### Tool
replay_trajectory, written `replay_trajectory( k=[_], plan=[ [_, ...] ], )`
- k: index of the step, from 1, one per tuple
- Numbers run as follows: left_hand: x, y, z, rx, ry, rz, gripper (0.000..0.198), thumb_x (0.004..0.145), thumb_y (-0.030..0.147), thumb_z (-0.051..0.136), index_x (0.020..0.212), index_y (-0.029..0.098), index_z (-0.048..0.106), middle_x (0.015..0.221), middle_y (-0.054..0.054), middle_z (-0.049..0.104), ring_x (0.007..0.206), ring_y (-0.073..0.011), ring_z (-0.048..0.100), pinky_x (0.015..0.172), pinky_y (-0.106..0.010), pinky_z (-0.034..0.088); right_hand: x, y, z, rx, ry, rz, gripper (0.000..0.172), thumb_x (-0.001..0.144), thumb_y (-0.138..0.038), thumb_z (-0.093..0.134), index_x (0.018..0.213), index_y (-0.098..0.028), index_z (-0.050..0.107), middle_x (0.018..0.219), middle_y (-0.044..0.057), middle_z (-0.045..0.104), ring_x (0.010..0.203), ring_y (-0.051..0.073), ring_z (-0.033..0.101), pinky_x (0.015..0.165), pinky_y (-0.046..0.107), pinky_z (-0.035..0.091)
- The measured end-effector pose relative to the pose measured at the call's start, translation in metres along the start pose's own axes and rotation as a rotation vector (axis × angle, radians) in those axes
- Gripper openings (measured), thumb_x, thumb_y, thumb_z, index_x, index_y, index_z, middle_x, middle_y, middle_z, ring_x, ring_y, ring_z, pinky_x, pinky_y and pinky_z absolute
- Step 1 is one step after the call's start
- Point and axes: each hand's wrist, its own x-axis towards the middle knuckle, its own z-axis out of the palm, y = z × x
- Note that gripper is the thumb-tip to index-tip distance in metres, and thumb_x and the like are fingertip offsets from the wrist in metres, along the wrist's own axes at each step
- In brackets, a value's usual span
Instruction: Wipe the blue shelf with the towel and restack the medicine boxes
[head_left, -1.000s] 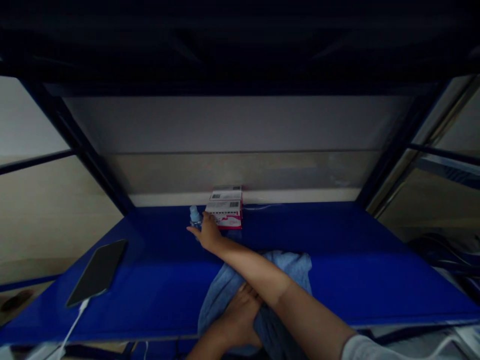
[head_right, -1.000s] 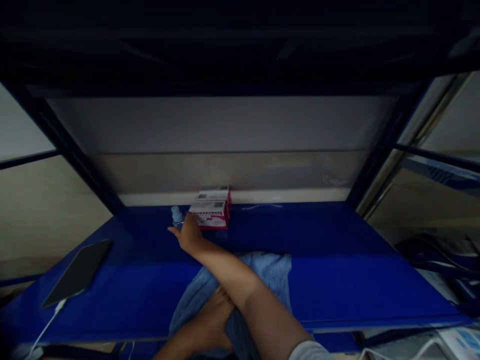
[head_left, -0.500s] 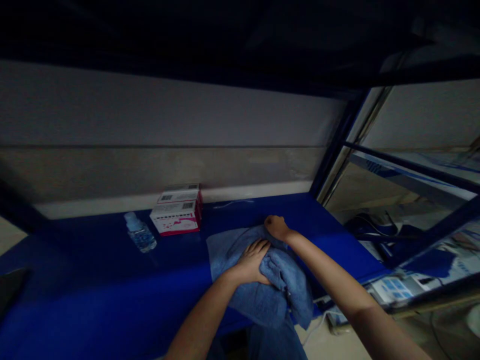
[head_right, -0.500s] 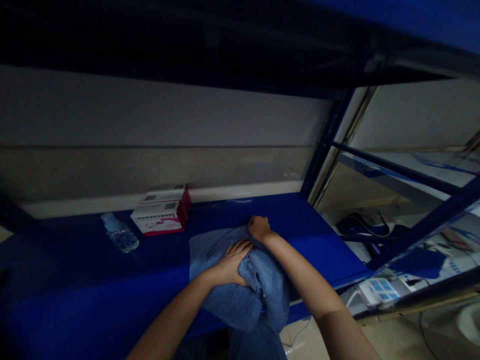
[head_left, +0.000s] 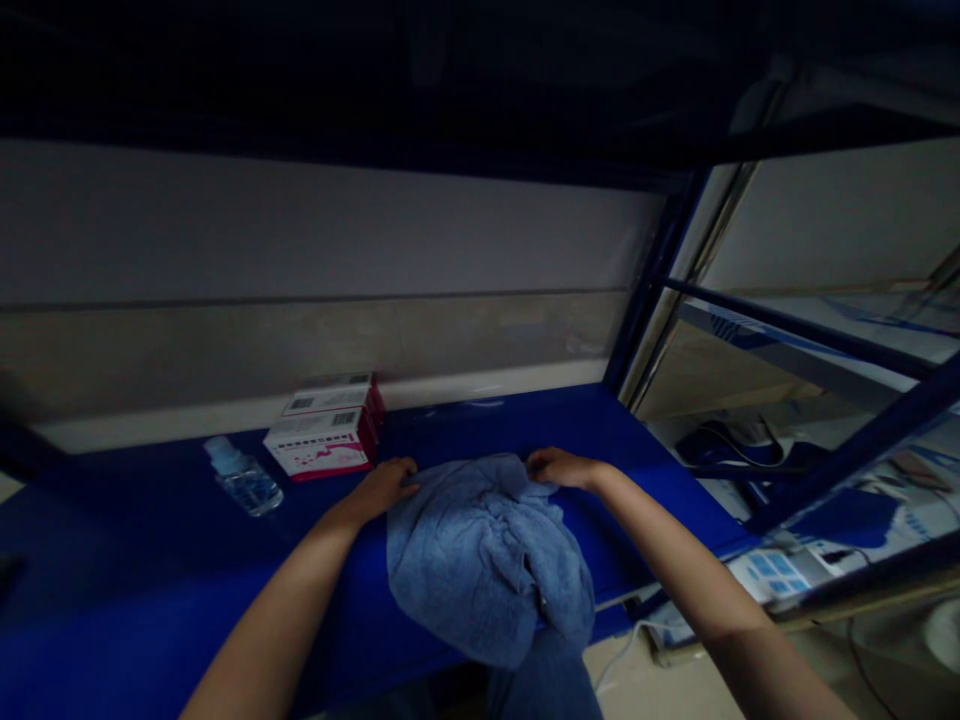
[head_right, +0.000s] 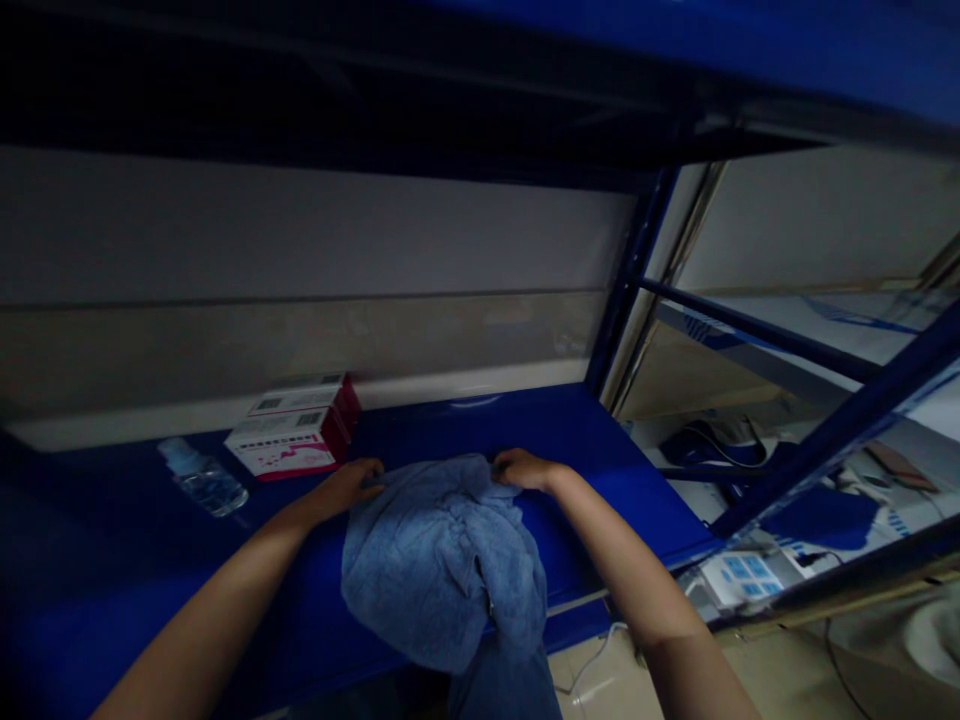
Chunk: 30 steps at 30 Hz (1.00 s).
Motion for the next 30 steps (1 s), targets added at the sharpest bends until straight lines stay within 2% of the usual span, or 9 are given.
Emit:
replay_trajectory(
  k=[4, 9, 12, 16, 21, 23, 25, 27, 30],
  plan=[
    [-0.001, 0.003, -0.019, 0.052, -0.002, 0.030, 0.013, 0.070, 0.028, 0.054, 0.073, 0.016, 0.058, 0.074, -0.003, 0.059, 0.074, -0.0196, 0.056, 0.069, -0.028, 0.042, -0.001, 0.003, -0.020, 0.071, 0.112, -0.056, 0.020, 0.069, -0.030, 0.053, 0.080, -0.015, 0.057, 0.073, 0.000, 0.059, 0.064, 0.010, 0.050, 0.063, 0.023, 0.039],
    [0.016, 0.018, -0.068, 0.101, 0.118, 0.023, 0.021, 0.074, 0.032, 0.049, 0.084, 0.015, 0.056, 0.077, -0.004, 0.061, 0.074, -0.0202, 0.057, 0.069, -0.030, 0.042, -0.008, -0.016, -0.061, 0.196, 0.252, -0.119, 0.027, 0.065, -0.040, 0.059, 0.074, -0.015, 0.056, 0.068, 0.000, 0.058, 0.063, 0.012, 0.052, 0.065, 0.025, 0.042],
    [0.030, 0.040, -0.106, 0.135, 0.223, 0.053, 0.022, 0.074, 0.031, 0.049, 0.088, 0.015, 0.056, 0.086, -0.005, 0.062, 0.081, -0.0188, 0.055, 0.074, -0.030, 0.041, -0.012, -0.047, -0.087, 0.142, 0.372, -0.175, 0.030, 0.061, -0.035, 0.064, 0.083, -0.015, 0.060, 0.073, 0.002, 0.061, 0.065, 0.012, 0.054, 0.067, 0.026, 0.043],
    [0.040, 0.088, -0.159, 0.194, 0.393, 0.077, 0.025, 0.078, 0.030, 0.049, 0.093, 0.012, 0.057, 0.086, -0.004, 0.061, 0.077, -0.0153, 0.052, 0.077, -0.031, 0.040, -0.026, -0.107, -0.126, 0.002, 0.504, -0.332, 0.038, 0.064, -0.025, 0.063, 0.101, -0.018, 0.060, 0.094, 0.004, 0.064, 0.081, 0.014, 0.058, 0.078, 0.029, 0.044],
    [0.024, 0.142, -0.204, 0.257, 0.732, 0.220, 0.029, 0.081, 0.030, 0.048, 0.100, 0.010, 0.056, 0.092, -0.004, 0.060, 0.084, -0.0158, 0.054, 0.082, -0.032, 0.040, -0.066, -0.166, -0.153, -0.180, 0.732, -0.545, 0.018, 0.067, -0.018, 0.060, 0.084, -0.018, 0.066, 0.084, 0.003, 0.066, 0.081, 0.016, 0.059, 0.078, 0.029, 0.044],
    [0.008, 0.149, -0.204, 0.226, 0.788, 0.206, 0.026, 0.080, 0.032, 0.048, 0.099, 0.016, 0.057, 0.091, -0.002, 0.060, 0.083, -0.0181, 0.056, 0.081, -0.033, 0.042, -0.084, -0.166, -0.147, -0.220, 0.803, -0.566, 0.018, 0.066, -0.017, 0.059, 0.083, -0.017, 0.065, 0.083, 0.003, 0.066, 0.078, 0.016, 0.059, 0.075, 0.029, 0.045],
    [-0.011, 0.142, -0.189, 0.189, 0.745, 0.193, 0.024, 0.080, 0.036, 0.047, 0.097, 0.023, 0.057, 0.092, -0.001, 0.062, 0.085, -0.0203, 0.057, 0.081, -0.032, 0.042, -0.099, -0.148, -0.130, -0.265, 0.828, -0.555, 0.017, 0.064, -0.015, 0.059, 0.080, -0.016, 0.065, 0.082, 0.004, 0.065, 0.077, 0.016, 0.058, 0.073, 0.029, 0.045],
    [-0.034, 0.123, -0.158, 0.154, 0.553, 0.227, 0.024, 0.079, 0.040, 0.046, 0.094, 0.026, 0.057, 0.096, -0.001, 0.062, 0.090, -0.0212, 0.057, 0.083, -0.031, 0.042, -0.111, -0.112, -0.104, -0.330, 0.773, -0.522, 0.015, 0.063, -0.012, 0.057, 0.076, -0.016, 0.065, 0.081, 0.004, 0.064, 0.080, 0.017, 0.058, 0.076, 0.030, 0.043],
    [-0.071, 0.086, -0.091, 0.087, 0.079, 0.245, 0.024, 0.078, 0.042, 0.048, 0.090, 0.026, 0.061, 0.094, 0.001, 0.065, 0.089, -0.0195, 0.059, 0.081, -0.027, 0.043, -0.124, -0.042, -0.058, -0.405, 0.497, -0.417, 0.020, 0.061, -0.005, 0.051, 0.071, -0.017, 0.064, 0.078, 0.004, 0.063, 0.081, 0.017, 0.057, 0.078, 0.029, 0.042]
  ],
)
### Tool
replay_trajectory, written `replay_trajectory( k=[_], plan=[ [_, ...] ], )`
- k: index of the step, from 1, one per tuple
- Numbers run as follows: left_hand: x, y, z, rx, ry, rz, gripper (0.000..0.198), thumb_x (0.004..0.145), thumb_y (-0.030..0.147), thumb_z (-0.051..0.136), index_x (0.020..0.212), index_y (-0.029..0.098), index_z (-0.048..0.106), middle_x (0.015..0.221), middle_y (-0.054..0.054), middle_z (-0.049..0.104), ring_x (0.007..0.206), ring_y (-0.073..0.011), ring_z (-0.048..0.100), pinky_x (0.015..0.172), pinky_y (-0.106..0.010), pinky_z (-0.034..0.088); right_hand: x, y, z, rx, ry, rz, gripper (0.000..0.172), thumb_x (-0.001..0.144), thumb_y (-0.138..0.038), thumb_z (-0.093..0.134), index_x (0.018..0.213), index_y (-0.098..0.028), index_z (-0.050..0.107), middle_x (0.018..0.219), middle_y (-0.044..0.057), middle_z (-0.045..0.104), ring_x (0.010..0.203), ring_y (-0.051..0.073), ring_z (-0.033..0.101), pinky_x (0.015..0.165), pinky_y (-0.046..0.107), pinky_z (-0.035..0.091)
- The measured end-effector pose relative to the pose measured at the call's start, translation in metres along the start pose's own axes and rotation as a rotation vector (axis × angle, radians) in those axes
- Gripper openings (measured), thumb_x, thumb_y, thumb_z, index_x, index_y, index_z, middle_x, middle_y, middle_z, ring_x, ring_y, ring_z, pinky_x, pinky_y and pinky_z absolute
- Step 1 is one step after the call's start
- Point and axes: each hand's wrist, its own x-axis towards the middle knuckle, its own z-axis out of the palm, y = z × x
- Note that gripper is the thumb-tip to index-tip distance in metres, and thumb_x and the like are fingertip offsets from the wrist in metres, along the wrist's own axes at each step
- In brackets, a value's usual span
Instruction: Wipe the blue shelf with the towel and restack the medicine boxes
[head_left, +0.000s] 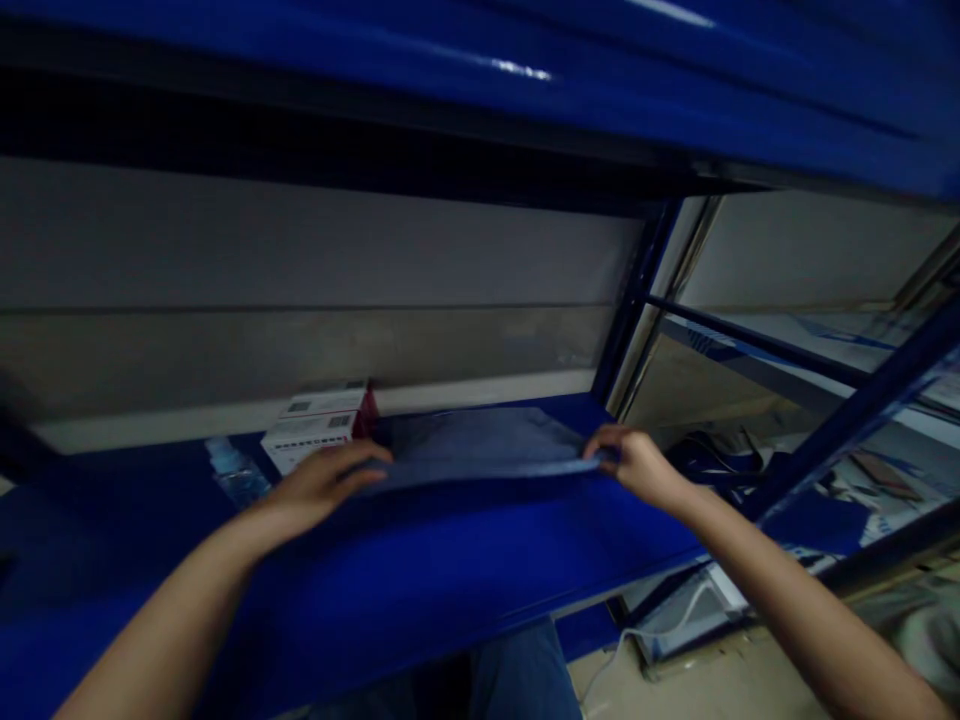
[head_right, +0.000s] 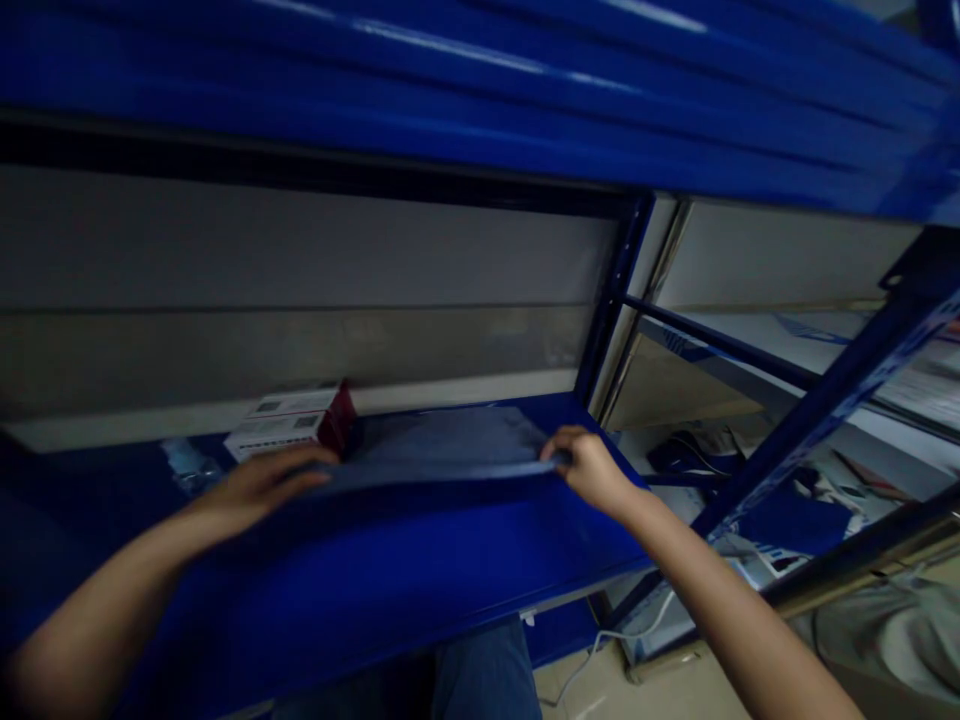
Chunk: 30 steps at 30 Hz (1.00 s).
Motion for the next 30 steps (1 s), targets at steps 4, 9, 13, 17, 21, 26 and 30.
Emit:
replay_trajectory(
  k=[4, 9, 13, 17, 21, 26, 30],
  plan=[
    [-0.051, -0.012, 0.070, -0.152, -0.352, -0.045, 0.021, 0.078, 0.037, 0.049, 0.089, 0.027, 0.063, 0.093, 0.001, 0.067, 0.089, -0.0190, 0.059, 0.080, -0.025, 0.042, -0.057, 0.035, 0.047, 0.078, -0.313, 0.121, 0.019, 0.061, -0.010, 0.058, 0.077, -0.018, 0.064, 0.085, 0.005, 0.062, 0.081, 0.018, 0.057, 0.077, 0.030, 0.043],
    [-0.064, -0.001, 0.072, -0.218, -0.369, -0.092, 0.019, 0.077, 0.037, 0.052, 0.090, 0.028, 0.063, 0.094, 0.000, 0.065, 0.090, -0.0195, 0.057, 0.080, -0.026, 0.041, -0.072, 0.037, 0.047, 0.140, -0.434, 0.148, 0.019, 0.064, -0.023, 0.064, 0.083, -0.019, 0.063, 0.088, 0.005, 0.061, 0.084, 0.019, 0.055, 0.079, 0.031, 0.041],
    [-0.067, 0.010, 0.060, -0.250, -0.492, -0.114, 0.019, 0.076, 0.037, 0.054, 0.091, 0.029, 0.064, 0.092, 0.001, 0.065, 0.088, -0.0191, 0.057, 0.079, -0.025, 0.041, -0.078, 0.031, 0.035, 0.214, -0.533, 0.255, 0.023, 0.062, -0.025, 0.065, 0.084, -0.020, 0.064, 0.087, 0.003, 0.060, 0.082, 0.017, 0.055, 0.076, 0.029, 0.043],
    [-0.077, 0.009, 0.057, -0.277, -0.601, -0.143, 0.022, 0.075, 0.037, 0.056, 0.094, 0.032, 0.064, 0.097, 0.002, 0.066, 0.092, -0.0199, 0.057, 0.080, -0.025, 0.041, -0.085, 0.027, 0.025, 0.333, -0.654, 0.387, 0.022, 0.062, -0.027, 0.063, 0.083, -0.020, 0.066, 0.082, 0.002, 0.061, 0.076, 0.016, 0.057, 0.068, 0.028, 0.046],
    [-0.052, -0.014, 0.043, -0.220, -0.483, -0.175, 0.025, 0.076, 0.040, 0.054, 0.097, 0.029, 0.063, 0.099, 0.001, 0.065, 0.092, -0.0204, 0.057, 0.080, -0.025, 0.041, -0.054, 0.029, 0.017, 0.313, -0.538, 0.317, 0.020, 0.066, -0.025, 0.059, 0.084, -0.019, 0.066, 0.083, 0.003, 0.064, 0.077, 0.017, 0.058, 0.071, 0.029, 0.045],
    [0.040, -0.057, 0.036, 0.006, -0.202, -0.170, 0.025, 0.079, 0.035, 0.047, 0.092, 0.019, 0.061, 0.092, -0.006, 0.064, 0.087, -0.0236, 0.059, 0.078, -0.031, 0.043, 0.042, 0.040, 0.033, 0.092, -0.112, 0.331, 0.020, 0.074, -0.020, 0.051, 0.089, -0.015, 0.062, 0.095, 0.008, 0.063, 0.089, 0.019, 0.057, 0.081, 0.030, 0.042],
    [0.083, -0.069, 0.064, 0.252, 0.129, -0.194, 0.034, 0.074, 0.017, 0.047, 0.106, 0.011, 0.053, 0.111, -0.017, 0.053, 0.108, -0.0328, 0.046, 0.093, -0.046, 0.031, 0.084, 0.046, 0.064, -0.131, 0.092, 0.608, 0.041, 0.074, -0.019, 0.051, 0.114, -0.009, 0.048, 0.122, 0.020, 0.046, 0.115, 0.028, 0.042, 0.094, 0.039, 0.033]
  ],
)
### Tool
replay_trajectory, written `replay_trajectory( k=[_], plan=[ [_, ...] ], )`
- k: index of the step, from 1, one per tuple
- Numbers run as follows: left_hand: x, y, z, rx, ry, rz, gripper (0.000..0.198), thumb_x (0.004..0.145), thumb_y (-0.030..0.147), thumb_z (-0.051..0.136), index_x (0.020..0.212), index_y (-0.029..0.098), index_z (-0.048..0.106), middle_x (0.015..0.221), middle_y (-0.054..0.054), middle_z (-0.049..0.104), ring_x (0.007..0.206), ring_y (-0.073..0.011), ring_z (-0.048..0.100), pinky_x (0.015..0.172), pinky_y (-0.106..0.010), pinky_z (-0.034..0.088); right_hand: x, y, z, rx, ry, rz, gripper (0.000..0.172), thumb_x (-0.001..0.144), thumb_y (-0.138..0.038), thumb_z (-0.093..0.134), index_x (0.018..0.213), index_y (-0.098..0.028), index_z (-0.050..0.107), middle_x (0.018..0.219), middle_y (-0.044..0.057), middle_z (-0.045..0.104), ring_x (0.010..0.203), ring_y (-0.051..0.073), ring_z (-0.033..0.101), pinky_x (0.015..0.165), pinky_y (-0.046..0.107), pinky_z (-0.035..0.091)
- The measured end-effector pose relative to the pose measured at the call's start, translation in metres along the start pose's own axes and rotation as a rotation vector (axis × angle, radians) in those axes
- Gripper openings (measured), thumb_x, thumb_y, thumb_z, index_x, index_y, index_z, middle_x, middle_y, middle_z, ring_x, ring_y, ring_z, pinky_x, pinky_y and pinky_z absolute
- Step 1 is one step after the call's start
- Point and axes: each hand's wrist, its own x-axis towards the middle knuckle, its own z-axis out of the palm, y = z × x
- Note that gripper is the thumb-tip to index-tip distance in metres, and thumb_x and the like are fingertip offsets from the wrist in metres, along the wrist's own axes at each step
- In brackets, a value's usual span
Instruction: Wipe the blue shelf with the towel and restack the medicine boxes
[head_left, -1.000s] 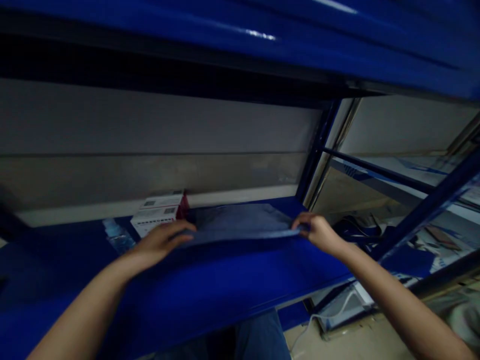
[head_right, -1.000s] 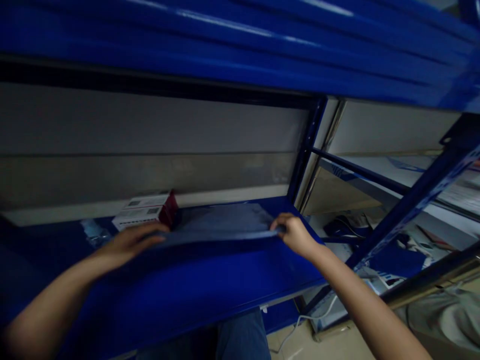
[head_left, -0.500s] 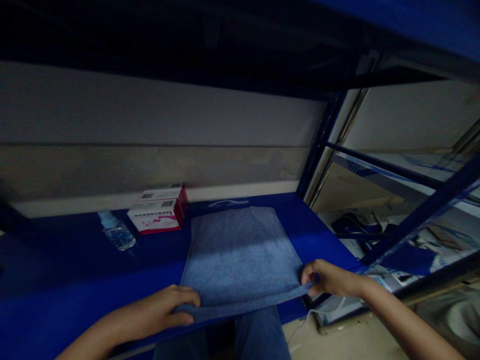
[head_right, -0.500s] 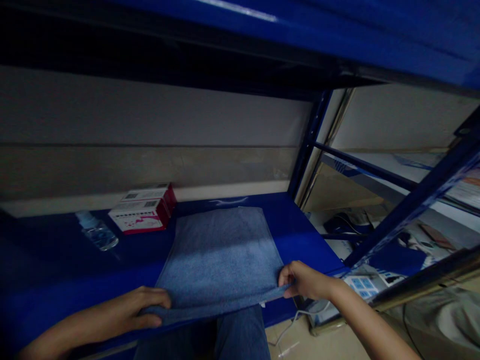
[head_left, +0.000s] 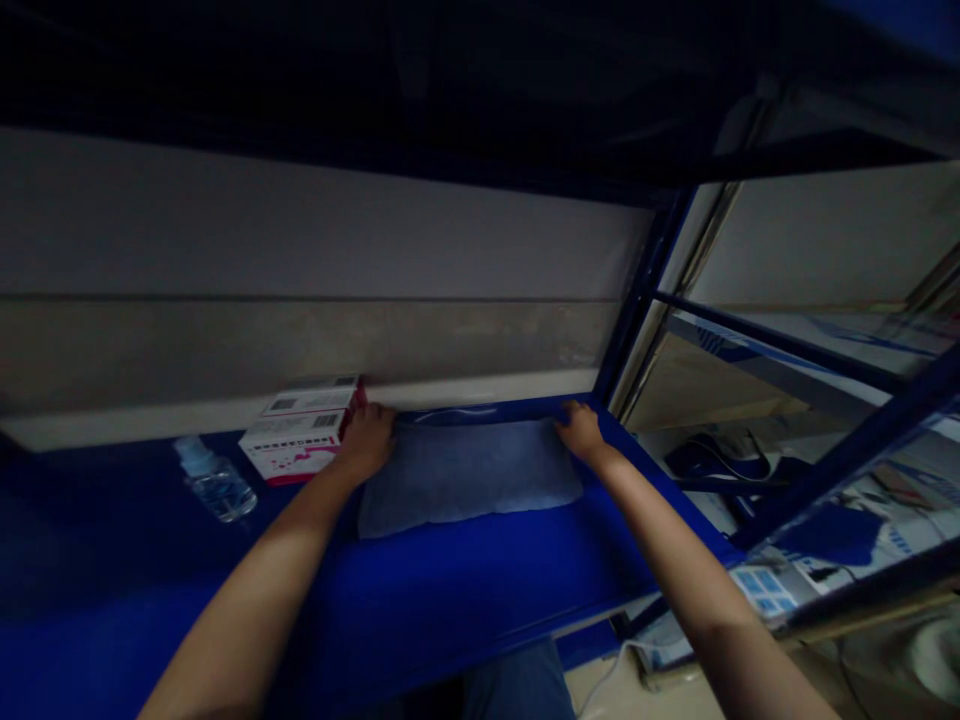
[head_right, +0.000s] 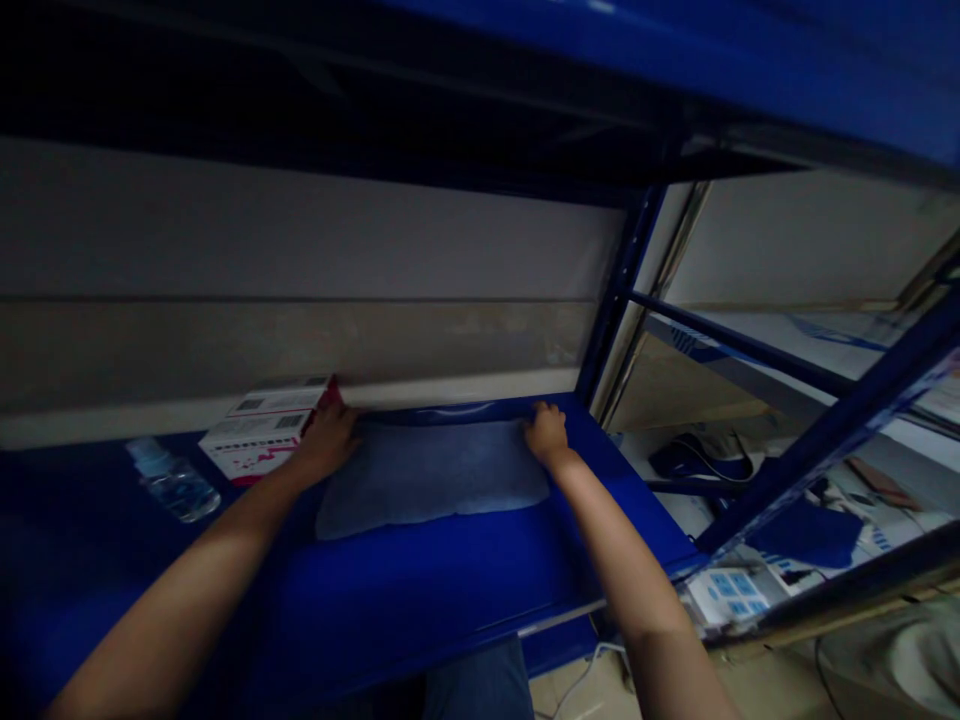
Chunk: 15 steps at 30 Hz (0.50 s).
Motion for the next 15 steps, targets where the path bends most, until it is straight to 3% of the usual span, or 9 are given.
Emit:
replay_trajectory(
  k=[3, 6, 8, 11, 15],
  plan=[
    [-0.016, 0.004, 0.027, -0.021, -0.033, 0.078, 0.033, 0.071, 0.015, 0.049, 0.104, 0.013, 0.053, 0.110, -0.014, 0.053, 0.108, -0.0284, 0.046, 0.094, -0.041, 0.033, -0.011, 0.010, 0.023, -0.041, -0.033, 0.143, 0.055, 0.070, -0.031, 0.057, 0.115, -0.001, 0.044, 0.121, 0.032, 0.040, 0.115, 0.039, 0.040, 0.090, 0.051, 0.033],
    [-0.048, 0.002, 0.048, -0.171, -0.179, 0.195, 0.018, 0.076, 0.018, 0.046, 0.090, 0.019, 0.056, 0.095, -0.007, 0.057, 0.094, -0.0205, 0.053, 0.087, -0.033, 0.040, -0.033, 0.031, 0.037, -0.023, -0.114, 0.200, 0.062, 0.069, -0.050, 0.055, 0.108, -0.003, 0.048, 0.111, 0.029, 0.049, 0.107, 0.035, 0.050, 0.084, 0.045, 0.041],
    [-0.063, -0.001, 0.058, -0.270, -0.203, 0.205, 0.017, 0.080, 0.022, 0.042, 0.090, 0.020, 0.056, 0.093, -0.006, 0.057, 0.093, -0.0195, 0.053, 0.086, -0.033, 0.041, -0.043, 0.042, 0.040, 0.037, -0.198, 0.205, 0.061, 0.067, -0.056, 0.053, 0.103, -0.007, 0.050, 0.102, 0.025, 0.056, 0.099, 0.030, 0.056, 0.078, 0.038, 0.045],
    [-0.072, -0.001, 0.064, -0.313, -0.144, 0.163, 0.021, 0.083, 0.026, 0.038, 0.094, 0.018, 0.055, 0.097, -0.008, 0.056, 0.096, -0.0207, 0.051, 0.089, -0.037, 0.038, -0.046, 0.048, 0.040, 0.136, -0.286, 0.223, 0.049, 0.065, -0.048, 0.059, 0.097, -0.012, 0.051, 0.094, 0.018, 0.060, 0.087, 0.025, 0.060, 0.068, 0.035, 0.049],
    [-0.069, 0.005, 0.060, -0.371, -0.154, 0.119, 0.022, 0.080, 0.028, 0.042, 0.092, 0.017, 0.057, 0.095, -0.008, 0.057, 0.093, -0.0210, 0.052, 0.087, -0.037, 0.038, -0.042, 0.042, 0.038, 0.195, -0.273, 0.247, 0.035, 0.068, -0.034, 0.057, 0.096, -0.015, 0.049, 0.090, 0.011, 0.061, 0.071, 0.021, 0.061, 0.055, 0.032, 0.049]
  ],
)
